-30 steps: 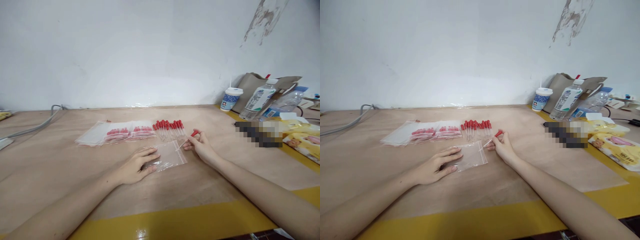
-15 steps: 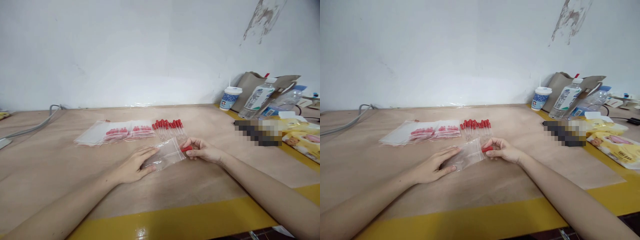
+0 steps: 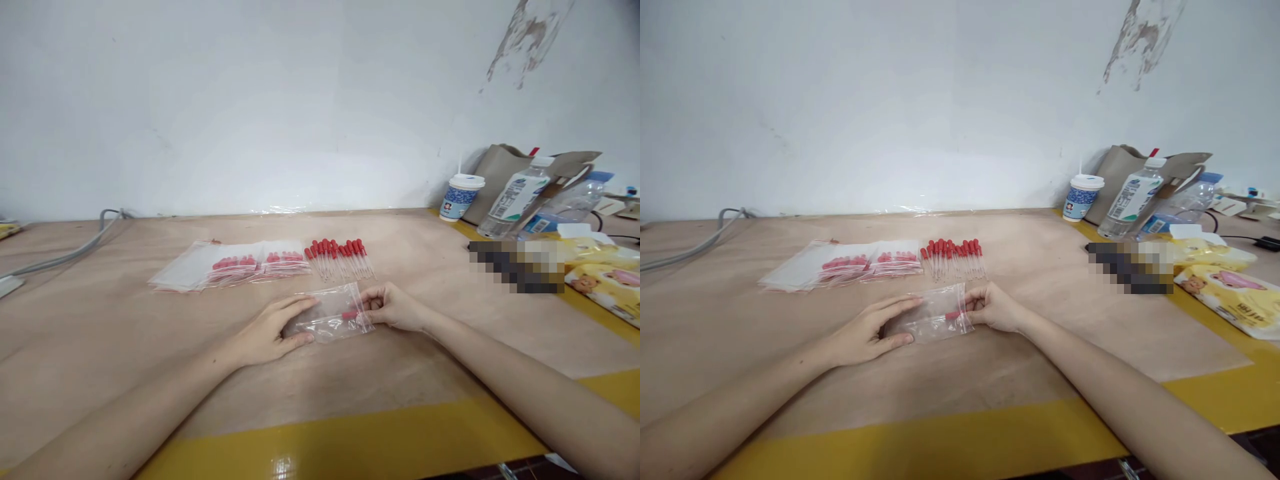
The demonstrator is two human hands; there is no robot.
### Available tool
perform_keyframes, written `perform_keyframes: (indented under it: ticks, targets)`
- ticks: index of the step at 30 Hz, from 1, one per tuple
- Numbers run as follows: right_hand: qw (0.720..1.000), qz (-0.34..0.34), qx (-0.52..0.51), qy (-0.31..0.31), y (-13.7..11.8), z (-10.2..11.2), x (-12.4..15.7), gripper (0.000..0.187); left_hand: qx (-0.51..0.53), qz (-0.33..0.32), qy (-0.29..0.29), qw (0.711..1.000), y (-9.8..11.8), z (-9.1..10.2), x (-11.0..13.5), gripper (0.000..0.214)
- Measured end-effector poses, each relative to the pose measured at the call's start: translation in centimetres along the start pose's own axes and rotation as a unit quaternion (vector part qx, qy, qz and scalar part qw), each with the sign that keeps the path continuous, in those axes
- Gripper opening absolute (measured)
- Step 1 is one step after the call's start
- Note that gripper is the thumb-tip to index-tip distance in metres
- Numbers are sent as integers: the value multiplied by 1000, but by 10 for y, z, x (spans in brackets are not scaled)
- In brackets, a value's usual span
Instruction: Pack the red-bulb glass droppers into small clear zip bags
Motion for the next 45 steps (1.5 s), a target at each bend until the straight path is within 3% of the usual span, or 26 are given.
perform_keyframes:
  ticks: [6,12,18,34,36,39,42,45]
  targets:
    - [999,-48,-19,-5,6,3,5,36,1,-6,-1,1000,1,0,0,51]
    - [998,-32,-44,40,3,-4,11,36,35,-3,19,999,3,2,-1,29]
    - [999,-31,-31,33,5,-8,9,33,44,4,32,999,2,5,-2,24]
    - [995,-32,-84,44,6,-3,7,32,82,-33,-14,996,2,1,1,16]
    - [992,-33,-98,74,9,7,4,34,91,-33,-22,995,2,0,1,16]
    - [984,10,-41,176,6,40,-2,30,98,-22,-28,995,1,0,1,16]
    - [944,72,79,313,-7,83,-6,23,94,-19,-21,995,1,0,1,16]
    - [907,42,168,384,-11,113,-20,23,82,-25,-15,996,2,0,2,18]
Point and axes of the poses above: each hand's wrist, its own x-axis away from the middle knuckle, its own z-axis out of the back of the hand, y = z × x, the point moved 9 cm from there along -x, towards the middle knuckle, and after that the axes turned 11 degrees about -z, right-handed, at the moved point
